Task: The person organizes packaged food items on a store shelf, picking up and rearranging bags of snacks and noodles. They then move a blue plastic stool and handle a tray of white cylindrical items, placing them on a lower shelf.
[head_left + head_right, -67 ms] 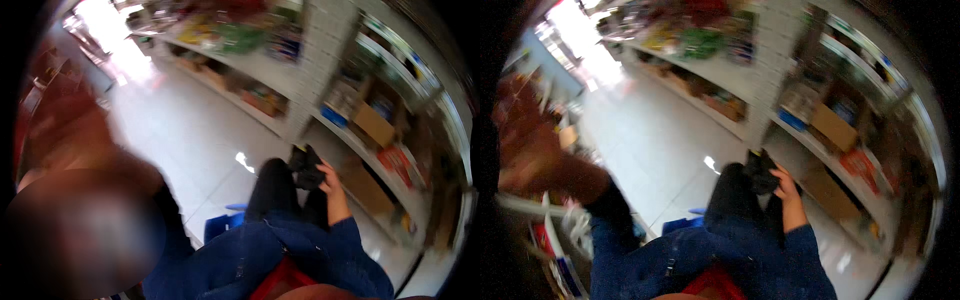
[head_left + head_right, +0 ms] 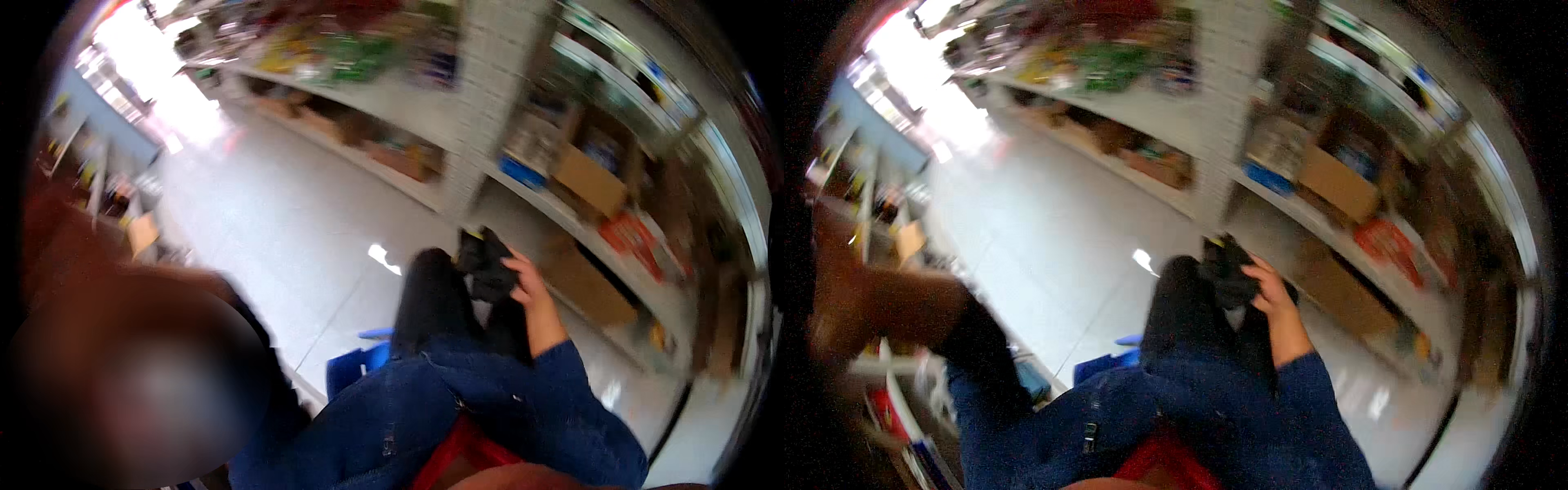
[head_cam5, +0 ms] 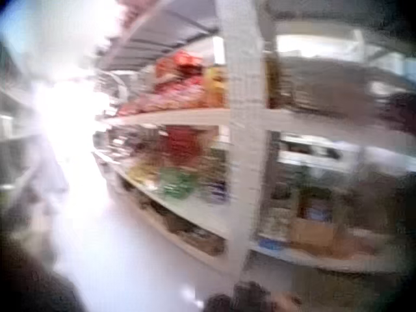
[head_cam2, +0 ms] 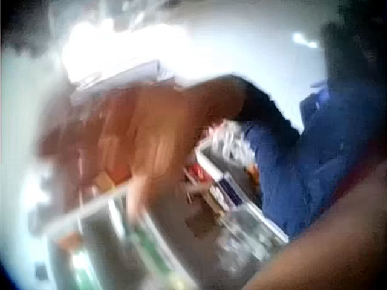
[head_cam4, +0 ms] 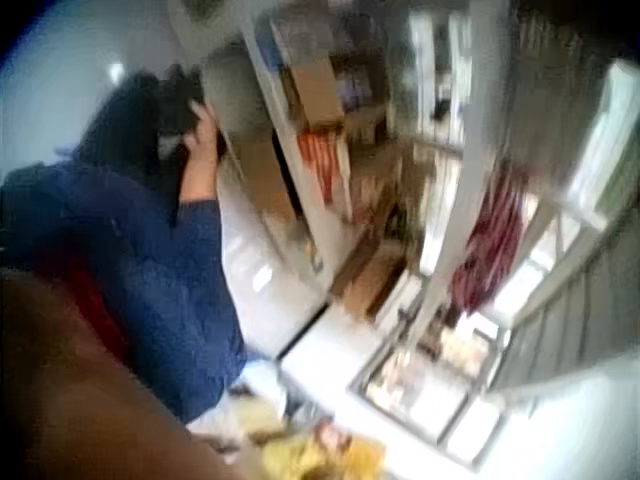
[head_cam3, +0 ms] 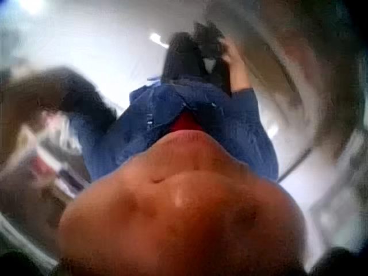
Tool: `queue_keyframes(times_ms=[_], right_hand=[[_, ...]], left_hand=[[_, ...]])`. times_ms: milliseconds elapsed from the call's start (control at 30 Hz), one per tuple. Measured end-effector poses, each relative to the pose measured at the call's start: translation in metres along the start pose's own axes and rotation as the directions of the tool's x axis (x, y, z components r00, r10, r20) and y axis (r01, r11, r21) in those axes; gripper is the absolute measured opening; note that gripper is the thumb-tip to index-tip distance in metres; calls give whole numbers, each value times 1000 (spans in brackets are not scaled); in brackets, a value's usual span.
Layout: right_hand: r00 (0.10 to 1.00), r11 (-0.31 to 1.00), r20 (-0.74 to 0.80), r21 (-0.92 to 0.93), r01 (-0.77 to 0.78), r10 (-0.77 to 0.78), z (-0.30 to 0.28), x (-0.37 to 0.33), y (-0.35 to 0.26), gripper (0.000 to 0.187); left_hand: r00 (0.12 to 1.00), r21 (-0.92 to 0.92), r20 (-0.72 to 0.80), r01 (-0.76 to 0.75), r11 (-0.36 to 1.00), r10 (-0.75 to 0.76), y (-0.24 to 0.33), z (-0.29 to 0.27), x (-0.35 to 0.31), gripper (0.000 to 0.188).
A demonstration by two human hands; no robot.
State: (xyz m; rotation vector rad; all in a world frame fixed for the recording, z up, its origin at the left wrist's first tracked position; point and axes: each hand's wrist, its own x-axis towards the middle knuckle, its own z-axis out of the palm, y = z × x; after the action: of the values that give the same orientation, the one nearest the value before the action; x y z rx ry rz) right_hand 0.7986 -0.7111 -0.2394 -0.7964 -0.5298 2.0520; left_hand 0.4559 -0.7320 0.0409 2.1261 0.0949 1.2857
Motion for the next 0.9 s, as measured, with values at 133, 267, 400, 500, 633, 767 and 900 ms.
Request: queue_keyframes(times_ms=[133, 267, 400, 500, 633, 767, 900], right_hand=[[995, 999, -98, 34, -7, 10, -48, -38, 22, 50], [982, 999, -185, 40, -29, 36, -58, -62, 3, 44], [977, 1000, -215, -5, -17, 16, -71, -83, -7, 42], [971, 1000, -240, 15, 4, -1, -74, -76, 3, 42], [984, 999, -176, 25, 33, -28, -49, -52, 5, 43], [965, 1000, -262, 29, -8, 15, -53, -78, 27, 46], [994, 1000, -105, 10, 25, -24, -50, -64, -2, 45]], left_hand=[[855, -103, 473, -185, 977, 212, 12, 61, 39, 60], [758, -146, 542, -340, 929, 362, 3, 86, 54, 58], [723, -156, 529, -431, 889, 444, 3, 98, 52, 56], [721, -157, 508, -461, 873, 472, -1, 100, 56, 55], [699, -108, 534, -502, 858, 476, 0, 106, 45, 53], [735, -110, 445, -521, 846, 511, -2, 107, 43, 51], [777, -52, 246, -586, 809, 579, 16, 82, 49, 49]])
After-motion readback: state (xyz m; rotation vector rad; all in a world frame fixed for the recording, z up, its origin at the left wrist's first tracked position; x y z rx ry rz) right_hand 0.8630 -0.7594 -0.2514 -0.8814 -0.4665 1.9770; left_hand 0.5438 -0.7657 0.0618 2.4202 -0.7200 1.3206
